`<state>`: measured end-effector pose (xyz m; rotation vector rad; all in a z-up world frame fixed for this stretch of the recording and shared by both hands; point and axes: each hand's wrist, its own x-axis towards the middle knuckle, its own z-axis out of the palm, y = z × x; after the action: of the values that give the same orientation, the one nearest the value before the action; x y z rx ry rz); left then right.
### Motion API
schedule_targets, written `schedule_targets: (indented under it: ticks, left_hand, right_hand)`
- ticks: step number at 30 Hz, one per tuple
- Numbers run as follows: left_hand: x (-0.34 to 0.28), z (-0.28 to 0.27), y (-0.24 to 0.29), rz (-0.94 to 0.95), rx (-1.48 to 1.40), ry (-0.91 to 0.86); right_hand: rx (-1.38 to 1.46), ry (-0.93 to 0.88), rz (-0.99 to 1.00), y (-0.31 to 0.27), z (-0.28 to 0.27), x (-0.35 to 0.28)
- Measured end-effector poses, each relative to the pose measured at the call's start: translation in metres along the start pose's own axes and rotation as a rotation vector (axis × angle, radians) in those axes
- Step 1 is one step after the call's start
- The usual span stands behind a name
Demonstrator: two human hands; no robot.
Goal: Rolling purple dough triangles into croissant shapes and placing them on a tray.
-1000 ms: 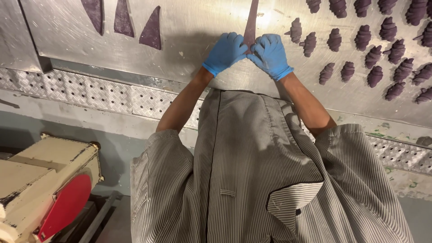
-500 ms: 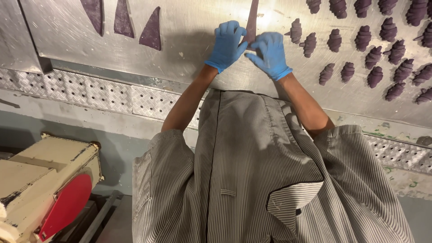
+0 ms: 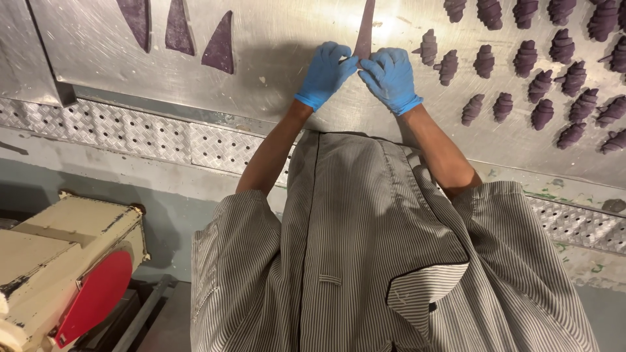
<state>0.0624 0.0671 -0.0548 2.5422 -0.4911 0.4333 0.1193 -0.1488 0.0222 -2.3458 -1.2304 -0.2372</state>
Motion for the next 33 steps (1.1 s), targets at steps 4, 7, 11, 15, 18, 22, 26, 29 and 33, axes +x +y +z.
schedule_targets:
  ticks: [4,7,11,15,18,22,26,29,33]
  left_hand:
    - [0.016,-0.012,0.003,0.005,-0.092,0.003]
    - [0.012,-0.001,-0.004,-0.006,-0.091,0.005]
    - [0.017,0.004,-0.007,-0.021,-0.091,-0.020]
    - [0.024,0.002,-0.013,-0.007,-0.085,-0.007]
    - [0.035,-0.005,-0.013,-0.012,-0.097,-0.027]
    - [0.034,0.010,-0.020,-0.067,-0.118,-0.106]
    - [0.049,-0.001,-0.019,-0.111,-0.195,-0.193]
    - [0.049,0.007,-0.027,-0.055,-0.120,-0.170]
    - [0.065,-0.006,-0.027,-0.053,-0.097,-0.195]
  right_hand:
    - [-0.028,0.011,0.028,0.001,-0.002,0.007]
    - [0.001,-0.009,0.044,0.005,0.003,0.003]
    - [-0.009,-0.037,0.054,0.009,0.005,0.007]
    - [0.023,-0.023,0.050,0.017,0.006,0.010]
    - [0.046,-0.040,0.039,0.024,0.003,0.016]
    - [0.063,-0.054,0.034,0.033,0.004,0.020]
    - [0.046,-0.054,0.015,0.041,-0.002,0.030]
    - [0.057,-0.059,0.012,0.047,-0.006,0.039]
    - [0.070,-0.083,-0.016,0.057,-0.003,0.044]
